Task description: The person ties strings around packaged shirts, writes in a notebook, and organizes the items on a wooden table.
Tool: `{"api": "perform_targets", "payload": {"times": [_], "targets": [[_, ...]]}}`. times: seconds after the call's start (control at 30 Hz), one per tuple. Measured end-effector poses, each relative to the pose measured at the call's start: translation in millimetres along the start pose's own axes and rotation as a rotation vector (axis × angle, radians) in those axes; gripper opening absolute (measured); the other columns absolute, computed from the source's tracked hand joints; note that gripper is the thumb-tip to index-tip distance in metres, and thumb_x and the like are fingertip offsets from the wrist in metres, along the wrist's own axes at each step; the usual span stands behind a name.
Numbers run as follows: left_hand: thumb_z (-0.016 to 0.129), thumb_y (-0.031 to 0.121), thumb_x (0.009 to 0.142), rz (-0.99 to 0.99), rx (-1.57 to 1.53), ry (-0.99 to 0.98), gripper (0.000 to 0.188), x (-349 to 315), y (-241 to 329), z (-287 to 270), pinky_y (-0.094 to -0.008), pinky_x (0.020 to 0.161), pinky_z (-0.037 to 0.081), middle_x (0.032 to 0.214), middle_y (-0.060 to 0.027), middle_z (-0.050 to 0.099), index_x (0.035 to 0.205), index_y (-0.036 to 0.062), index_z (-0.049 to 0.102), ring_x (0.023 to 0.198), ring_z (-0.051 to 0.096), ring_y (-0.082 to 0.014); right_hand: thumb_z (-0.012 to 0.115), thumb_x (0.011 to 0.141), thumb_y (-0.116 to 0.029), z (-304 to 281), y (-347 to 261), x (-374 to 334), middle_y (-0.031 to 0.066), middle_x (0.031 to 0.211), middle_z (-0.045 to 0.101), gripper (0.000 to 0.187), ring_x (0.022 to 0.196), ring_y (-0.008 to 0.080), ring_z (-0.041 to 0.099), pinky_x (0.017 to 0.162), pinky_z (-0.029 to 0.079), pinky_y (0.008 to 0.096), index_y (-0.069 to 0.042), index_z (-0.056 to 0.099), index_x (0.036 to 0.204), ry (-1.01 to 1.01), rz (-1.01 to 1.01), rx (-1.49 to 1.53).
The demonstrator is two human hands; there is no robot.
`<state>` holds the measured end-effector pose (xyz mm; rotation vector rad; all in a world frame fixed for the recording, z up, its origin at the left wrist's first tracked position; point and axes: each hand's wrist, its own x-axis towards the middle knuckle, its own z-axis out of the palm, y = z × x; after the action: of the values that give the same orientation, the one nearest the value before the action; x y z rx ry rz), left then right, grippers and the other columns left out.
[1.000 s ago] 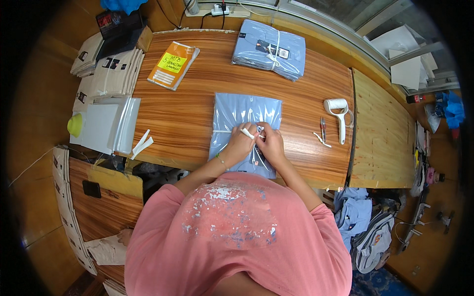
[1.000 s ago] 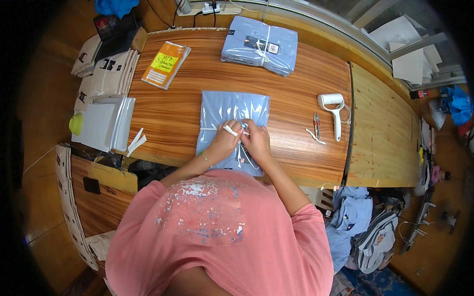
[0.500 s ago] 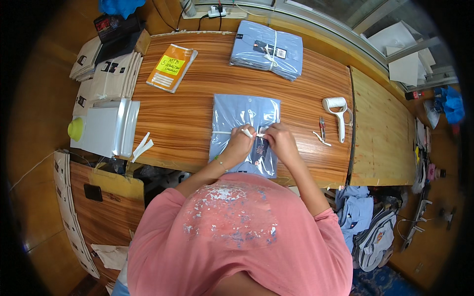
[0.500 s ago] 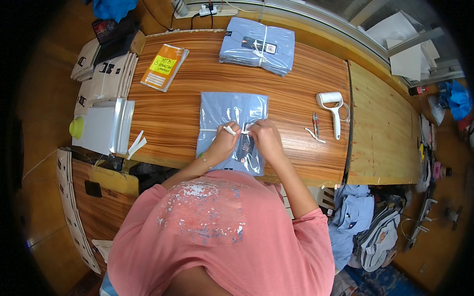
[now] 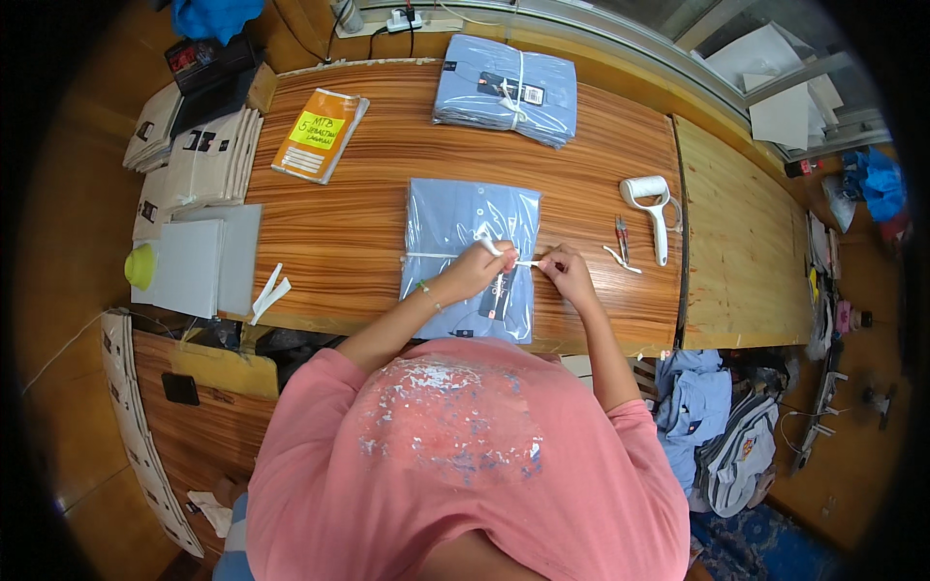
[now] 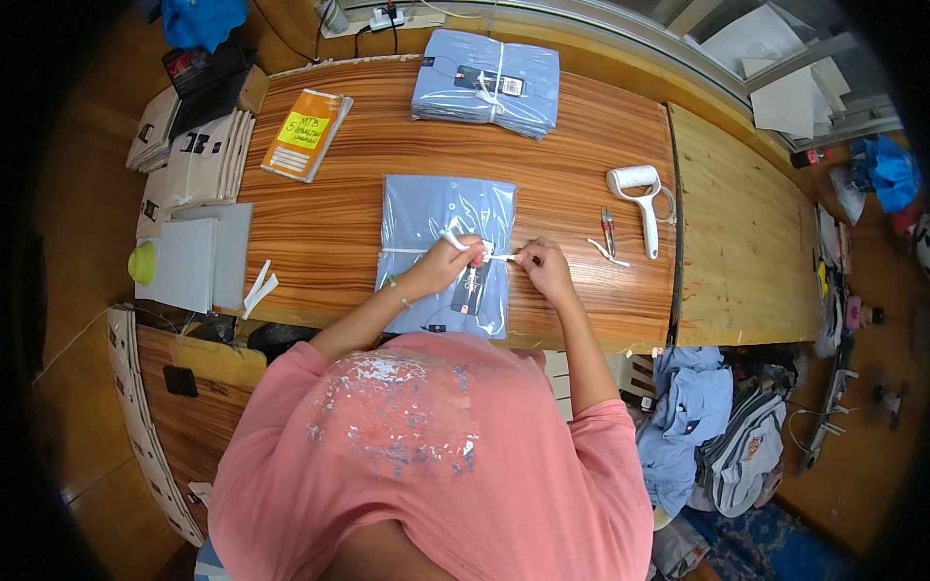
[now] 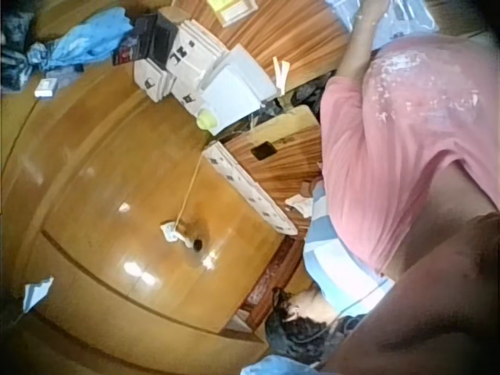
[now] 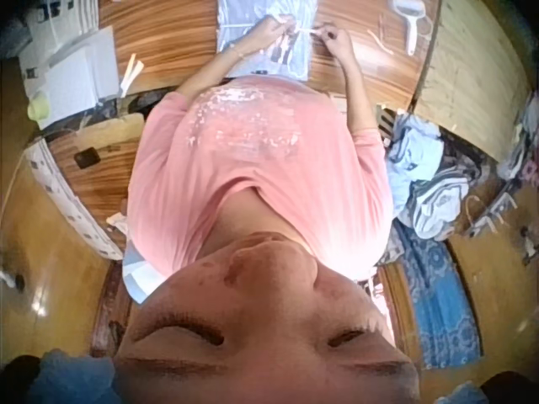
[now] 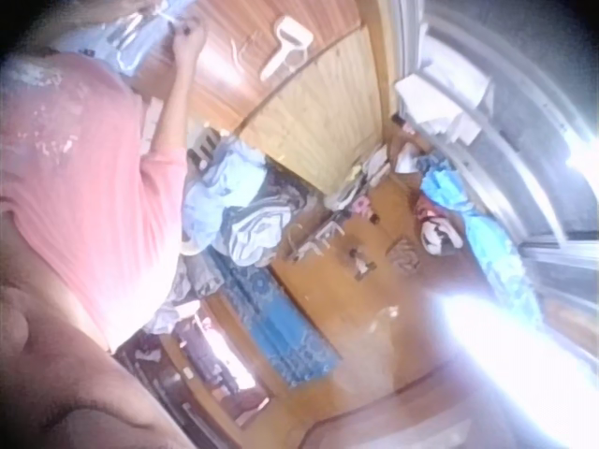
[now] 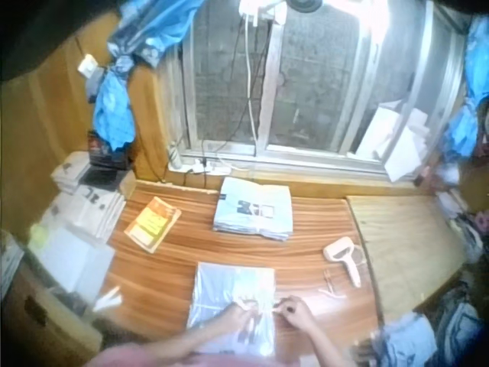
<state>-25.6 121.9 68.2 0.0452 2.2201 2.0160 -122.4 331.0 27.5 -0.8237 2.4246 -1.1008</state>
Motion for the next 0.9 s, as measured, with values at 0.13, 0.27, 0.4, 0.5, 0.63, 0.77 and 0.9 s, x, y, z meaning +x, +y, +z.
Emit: {"api": "perform_targets", "payload": {"times": [0.13,0.27,0.4,0.5,0.63,0.77,0.9], "targets": [[0.048,0.021,0.092,0.077,0.150,0.120,0.024,-1.1,-5.8,12.3,-0.0341,0.068,0.044,0.077,-0.0111,0.057,0.084,-0.0009,0.052,0.073,0.055,-0.0239,0.066,0.078,-0.010,-8.2,-9.9,-9.2,0.0101,0.079,0.057,0.010,0.082,0.0244,0.052,0.072,0.042,0.0334,0.000,0.065,0.078,-0.029,0.113,0.028],[0.050,0.016,0.090,0.201,0.459,0.184,0.018,-1.8,-2.8,24.6,-0.0386,0.079,0.041,0.086,-0.0149,0.055,0.091,-0.0013,0.052,0.088,0.054,-0.0297,0.065,0.079,-0.010,-20.7,-56.7,-9.0,0.0099,0.083,0.056,0.010,0.083,0.0236,0.051,0.075,0.040,0.0312,0.000,0.063,0.078,-0.041,-0.190,0.119],[0.046,0.011,0.090,0.206,0.558,0.161,0.015,1.7,-10.6,25.4,-0.0429,0.078,0.040,0.086,-0.0181,0.055,0.089,-0.0019,0.053,0.087,0.053,-0.0349,0.064,0.077,-0.008,-2.6,-71.0,-0.5,0.0103,0.087,0.055,0.008,0.084,0.0258,0.051,0.075,0.040,0.0343,-0.002,0.065,0.083,0.029,-0.049,0.374],[0.043,0.008,0.090,0.198,0.520,0.169,0.015,0.6,-9.6,25.4,-0.0442,0.076,0.040,0.085,-0.0194,0.056,0.087,-0.0023,0.054,0.085,0.052,-0.0370,0.065,0.073,-0.007,0.6,-68.2,5.2,0.0098,0.089,0.056,0.014,0.087,0.0280,0.050,0.077,0.039,0.0370,-0.005,0.066,0.087,0.220,-0.218,-0.095],[0.042,0.008,0.090,0.232,0.468,0.193,0.018,0.7,-9.4,22.3,-0.0417,0.069,0.043,0.083,-0.0201,0.058,0.087,-0.0037,0.055,0.078,0.055,-0.0367,0.067,0.070,-0.006,5.0,-64.7,2.4,0.0092,0.090,0.056,0.014,0.089,0.0288,0.049,0.079,0.039,0.0386,-0.006,0.067,0.084,0.177,-0.238,-0.282],[0.047,0.010,0.088,0.155,0.400,0.172,0.020,4.9,-22.7,16.8,-0.0361,0.062,0.046,0.077,-0.0180,0.061,0.086,-0.0061,0.059,0.070,0.060,-0.0290,0.069,0.071,-0.008,-6.0,-48.9,-0.5,0.0091,0.087,0.057,0.008,0.088,0.0286,0.050,0.078,0.040,0.0374,-0.005,0.067,0.079,0.073,-0.201,-0.136],[0.053,0.008,0.084,-0.062,0.112,0.129,0.015,12.1,-12.4,7.4,-0.0308,0.061,0.045,0.069,-0.0128,0.061,0.085,-0.0050,0.061,0.066,0.059,-0.0180,0.068,0.074,-0.009,2.3,-58.2,-20.0,0.0096,0.083,0.058,0.007,0.085,0.0285,0.051,0.075,0.042,0.0357,-0.003,0.066,0.078,-0.045,-0.095,0.168]]}}
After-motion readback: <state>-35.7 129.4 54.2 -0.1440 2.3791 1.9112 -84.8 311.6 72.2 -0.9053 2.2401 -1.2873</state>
